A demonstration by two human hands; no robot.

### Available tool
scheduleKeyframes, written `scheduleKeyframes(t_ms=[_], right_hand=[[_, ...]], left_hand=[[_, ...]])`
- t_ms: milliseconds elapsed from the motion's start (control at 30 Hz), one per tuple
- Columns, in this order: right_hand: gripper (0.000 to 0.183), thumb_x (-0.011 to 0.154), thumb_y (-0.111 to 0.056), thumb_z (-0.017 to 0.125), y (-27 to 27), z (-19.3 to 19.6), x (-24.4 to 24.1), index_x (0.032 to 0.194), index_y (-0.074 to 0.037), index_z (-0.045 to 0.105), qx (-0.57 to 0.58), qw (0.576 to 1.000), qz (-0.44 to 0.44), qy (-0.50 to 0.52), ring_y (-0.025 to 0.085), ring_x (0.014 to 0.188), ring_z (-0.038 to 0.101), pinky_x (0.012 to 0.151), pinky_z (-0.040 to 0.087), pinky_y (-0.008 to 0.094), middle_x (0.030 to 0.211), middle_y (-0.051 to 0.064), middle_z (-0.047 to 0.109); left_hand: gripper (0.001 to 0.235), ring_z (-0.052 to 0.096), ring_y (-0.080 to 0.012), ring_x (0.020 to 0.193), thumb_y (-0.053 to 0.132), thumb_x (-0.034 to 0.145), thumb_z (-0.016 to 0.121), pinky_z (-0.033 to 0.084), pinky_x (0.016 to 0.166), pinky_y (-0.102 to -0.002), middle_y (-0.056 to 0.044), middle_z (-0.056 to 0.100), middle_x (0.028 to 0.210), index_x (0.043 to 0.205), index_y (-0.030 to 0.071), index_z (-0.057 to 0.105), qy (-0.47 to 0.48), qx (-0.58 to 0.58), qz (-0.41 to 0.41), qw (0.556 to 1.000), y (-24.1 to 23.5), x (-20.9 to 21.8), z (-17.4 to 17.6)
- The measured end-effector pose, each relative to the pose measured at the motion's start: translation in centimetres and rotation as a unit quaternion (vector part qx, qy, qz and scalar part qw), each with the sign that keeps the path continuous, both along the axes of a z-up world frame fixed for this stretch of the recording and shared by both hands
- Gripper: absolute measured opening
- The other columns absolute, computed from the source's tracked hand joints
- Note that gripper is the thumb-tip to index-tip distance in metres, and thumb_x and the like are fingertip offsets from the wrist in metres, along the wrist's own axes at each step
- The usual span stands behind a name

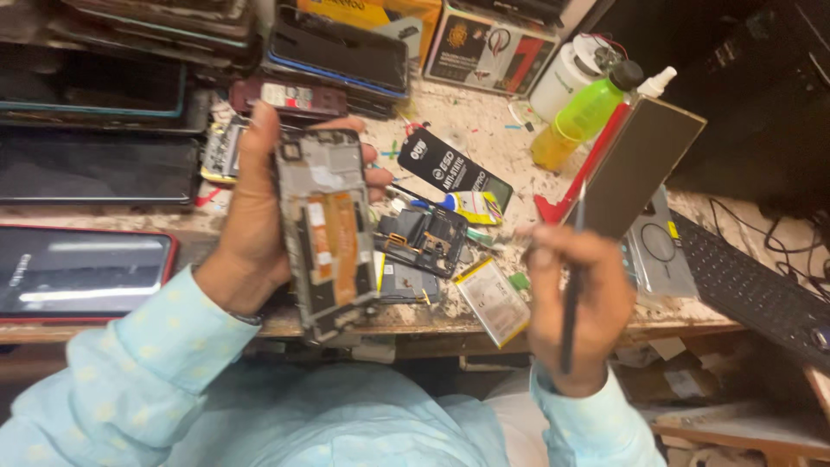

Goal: The person uses tweezers to carefully remove small components and ribbon cables from a disassembled smartphone held in the left hand. The person detaches connectors and lifts parts from the motherboard area, placing them on the workbench.

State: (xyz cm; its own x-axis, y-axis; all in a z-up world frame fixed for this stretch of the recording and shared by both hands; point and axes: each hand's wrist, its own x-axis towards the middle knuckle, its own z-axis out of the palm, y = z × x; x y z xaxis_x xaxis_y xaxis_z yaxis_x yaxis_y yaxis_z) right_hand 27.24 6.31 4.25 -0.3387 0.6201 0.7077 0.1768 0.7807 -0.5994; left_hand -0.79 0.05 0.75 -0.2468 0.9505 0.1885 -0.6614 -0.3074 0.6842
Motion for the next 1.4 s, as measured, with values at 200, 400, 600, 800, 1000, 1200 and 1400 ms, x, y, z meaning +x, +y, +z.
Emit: scheduleKeyframes(t_ms=[200, 400, 600, 800, 1000, 1200, 1400], right_hand=[[0.032, 0.082, 0.009, 0.072, 0.0, -3.1, 3.0, 0.111, -0.001, 0.063, 0.213, 0.959, -0.034, -0.184, 0.031, 0.085, 0.068, 0.077, 0.054, 0.039, 0.106, 0.013, 0.072], [0.033, 0.075, 0.004, 0.076, -0.8, -4.7, 3.2, 0.106, -0.005, 0.067, 0.213, 0.955, -0.023, -0.207, 0.030, 0.090, 0.068, 0.078, 0.056, 0.040, 0.112, 0.012, 0.073], [0.029, 0.076, -0.001, 0.082, -0.8, -5.4, 3.2, 0.103, -0.007, 0.072, 0.196, 0.956, -0.020, -0.220, 0.030, 0.093, 0.065, 0.081, 0.052, 0.041, 0.111, 0.010, 0.071], [0.024, 0.082, -0.003, 0.082, -1.1, -5.1, 3.0, 0.102, -0.008, 0.070, 0.140, 0.971, -0.007, -0.195, 0.028, 0.097, 0.065, 0.087, 0.051, 0.039, 0.106, 0.008, 0.071], [0.024, 0.087, 0.000, 0.080, -1.7, -3.8, 2.0, 0.108, -0.007, 0.070, 0.096, 0.979, -0.004, -0.178, 0.026, 0.098, 0.063, 0.088, 0.050, 0.037, 0.103, 0.007, 0.071], [0.025, 0.081, -0.013, 0.084, -1.8, -2.3, 0.2, 0.103, -0.008, 0.072, 0.109, 0.959, 0.043, -0.259, 0.029, 0.093, 0.056, 0.084, 0.046, 0.042, 0.092, 0.007, 0.066], [0.023, 0.081, -0.026, 0.085, -2.3, -2.5, -1.0, 0.091, -0.011, 0.073, 0.120, 0.945, 0.010, -0.306, 0.031, 0.088, 0.052, 0.080, 0.042, 0.045, 0.083, 0.008, 0.056]], left_hand=[[0.084, 0.068, -0.0311, 0.109, 0.074, 0.096, 0.045, 0.056, 0.100, -0.046, -0.017, 0.066, 0.118, 0.137, 0.002, 0.058, -0.033, -0.004, 0.017, 0.999, 0.0, 0.0, 0.4], [0.083, 0.070, -0.0319, 0.106, 0.073, 0.092, 0.043, 0.059, 0.096, -0.047, -0.018, 0.068, 0.117, 0.136, 0.004, 0.057, -0.025, -0.039, 0.030, 0.998, 0.1, 0.7, 1.8], [0.077, 0.071, -0.0350, 0.109, 0.069, 0.097, 0.043, 0.059, 0.097, -0.050, -0.021, 0.066, 0.121, 0.131, 0.003, 0.059, -0.060, -0.003, 0.052, 0.997, -2.2, 1.3, 2.8], [0.085, 0.070, -0.0364, 0.103, 0.075, 0.100, 0.037, 0.060, 0.094, -0.055, -0.023, 0.068, 0.117, 0.131, 0.000, 0.060, -0.063, 0.019, 0.115, 0.991, -6.4, 1.5, 2.8], [0.083, 0.069, -0.0379, 0.109, 0.074, 0.101, 0.034, 0.058, 0.097, -0.054, -0.023, 0.066, 0.119, 0.129, 0.000, 0.059, -0.069, -0.035, 0.168, 0.983, -8.2, 2.8, 1.4], [0.082, 0.070, -0.0408, 0.107, 0.070, 0.096, 0.033, 0.057, 0.095, -0.057, -0.024, 0.068, 0.121, 0.130, 0.001, 0.061, -0.126, -0.104, 0.171, 0.972, -7.8, 4.7, 0.9], [0.083, 0.067, -0.0411, 0.111, 0.069, 0.099, 0.029, 0.055, 0.099, -0.059, -0.025, 0.067, 0.126, 0.132, 0.000, 0.060, -0.179, -0.131, 0.152, 0.963, -8.6, 6.2, 0.4]])
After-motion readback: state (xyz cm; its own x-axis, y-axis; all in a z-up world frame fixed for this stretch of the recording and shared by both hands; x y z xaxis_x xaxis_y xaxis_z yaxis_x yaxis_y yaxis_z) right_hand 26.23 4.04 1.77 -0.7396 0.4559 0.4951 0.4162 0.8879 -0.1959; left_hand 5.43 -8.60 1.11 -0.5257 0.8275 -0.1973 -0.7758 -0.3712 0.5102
